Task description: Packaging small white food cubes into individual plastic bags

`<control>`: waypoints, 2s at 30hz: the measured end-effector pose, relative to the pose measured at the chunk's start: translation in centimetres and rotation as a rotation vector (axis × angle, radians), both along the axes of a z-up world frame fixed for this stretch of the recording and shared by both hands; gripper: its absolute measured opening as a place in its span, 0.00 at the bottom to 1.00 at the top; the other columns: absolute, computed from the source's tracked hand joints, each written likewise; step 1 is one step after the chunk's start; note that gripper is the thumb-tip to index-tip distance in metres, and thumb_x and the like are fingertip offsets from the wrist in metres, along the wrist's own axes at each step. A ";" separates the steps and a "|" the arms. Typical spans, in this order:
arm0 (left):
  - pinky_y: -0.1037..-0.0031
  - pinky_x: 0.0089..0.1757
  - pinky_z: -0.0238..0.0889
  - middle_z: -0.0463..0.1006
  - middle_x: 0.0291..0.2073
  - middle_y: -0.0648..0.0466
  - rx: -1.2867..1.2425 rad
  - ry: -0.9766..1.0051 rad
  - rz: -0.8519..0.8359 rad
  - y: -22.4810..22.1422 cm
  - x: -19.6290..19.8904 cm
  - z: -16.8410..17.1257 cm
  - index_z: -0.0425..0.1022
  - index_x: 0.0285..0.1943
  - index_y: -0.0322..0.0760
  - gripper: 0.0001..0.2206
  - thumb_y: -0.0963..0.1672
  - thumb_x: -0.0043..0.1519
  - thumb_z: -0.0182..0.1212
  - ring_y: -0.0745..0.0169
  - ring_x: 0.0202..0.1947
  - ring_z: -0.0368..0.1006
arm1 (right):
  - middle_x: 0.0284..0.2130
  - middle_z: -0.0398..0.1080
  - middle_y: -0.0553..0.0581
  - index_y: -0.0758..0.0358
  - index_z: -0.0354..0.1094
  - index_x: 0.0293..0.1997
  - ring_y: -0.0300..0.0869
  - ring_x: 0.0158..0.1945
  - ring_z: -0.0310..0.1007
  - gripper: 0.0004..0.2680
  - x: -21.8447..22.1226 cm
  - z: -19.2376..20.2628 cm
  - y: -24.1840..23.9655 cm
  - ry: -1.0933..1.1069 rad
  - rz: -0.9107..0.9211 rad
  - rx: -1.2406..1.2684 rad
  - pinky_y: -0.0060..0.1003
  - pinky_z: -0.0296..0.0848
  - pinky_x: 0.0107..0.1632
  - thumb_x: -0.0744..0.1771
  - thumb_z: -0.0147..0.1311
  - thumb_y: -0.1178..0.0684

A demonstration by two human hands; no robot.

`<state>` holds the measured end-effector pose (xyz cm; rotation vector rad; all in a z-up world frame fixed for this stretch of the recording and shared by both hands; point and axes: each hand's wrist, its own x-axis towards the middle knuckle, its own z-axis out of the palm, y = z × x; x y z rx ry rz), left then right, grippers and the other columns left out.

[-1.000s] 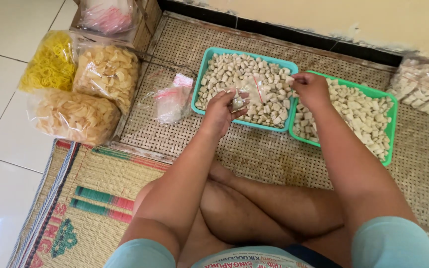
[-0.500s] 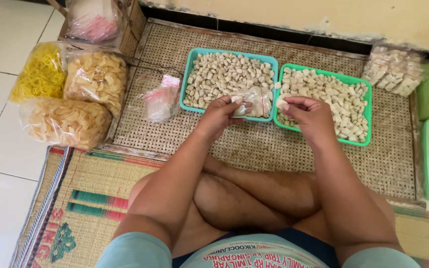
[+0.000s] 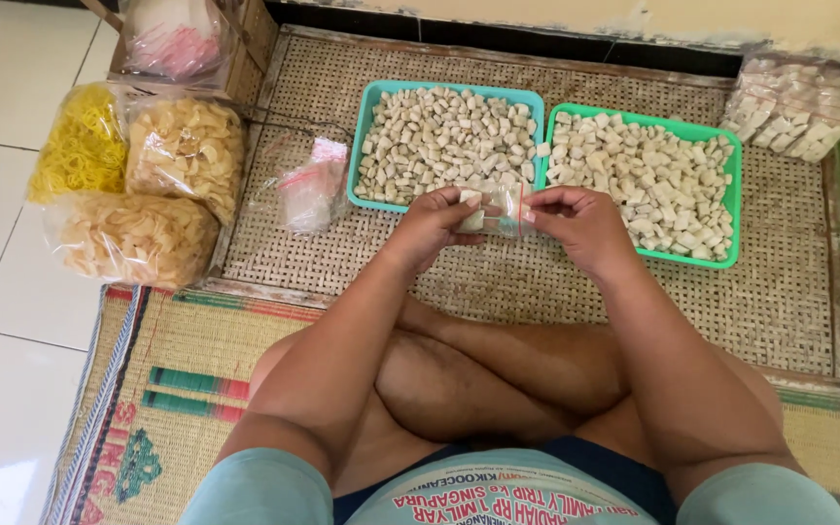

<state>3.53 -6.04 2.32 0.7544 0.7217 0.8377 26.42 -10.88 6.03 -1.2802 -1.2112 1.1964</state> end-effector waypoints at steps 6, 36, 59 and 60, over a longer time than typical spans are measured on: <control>0.59 0.39 0.81 0.85 0.39 0.49 0.007 0.032 -0.012 0.4 0.0 -1.1 0.77 0.51 0.30 0.13 0.44 0.64 0.65 0.56 0.38 0.84 | 0.32 0.76 0.59 0.71 0.75 0.44 0.39 0.35 0.77 0.10 0.5 -2.2 0.2 0.096 0.114 -0.083 0.37 0.81 0.43 0.62 0.68 0.63; 0.58 0.42 0.81 0.84 0.44 0.45 -0.038 -0.043 -0.077 -0.8 -0.2 1.0 0.76 0.53 0.28 0.14 0.44 0.64 0.65 0.52 0.41 0.84 | 0.27 0.73 0.62 0.71 0.79 0.41 0.41 0.31 0.72 0.05 0.7 1.3 0.2 -0.210 0.406 0.072 0.40 0.74 0.37 0.65 0.63 0.63; 0.54 0.46 0.78 0.83 0.43 0.48 -0.005 -0.032 -0.041 -1.0 1.3 -1.8 0.74 0.54 0.28 0.14 0.45 0.67 0.63 0.52 0.42 0.83 | 0.34 0.79 0.63 0.66 0.80 0.38 0.46 0.38 0.78 0.04 0.8 -0.8 0.5 -0.285 0.276 0.347 0.42 0.74 0.46 0.63 0.68 0.62; 0.55 0.45 0.78 0.83 0.42 0.48 -0.026 -0.036 -0.032 -1.0 1.3 -1.6 0.74 0.54 0.29 0.14 0.46 0.66 0.63 0.53 0.42 0.83 | 0.34 0.78 0.64 0.69 0.79 0.36 0.46 0.38 0.78 0.04 0.5 -0.3 0.2 -0.266 0.241 0.372 0.42 0.74 0.44 0.63 0.69 0.63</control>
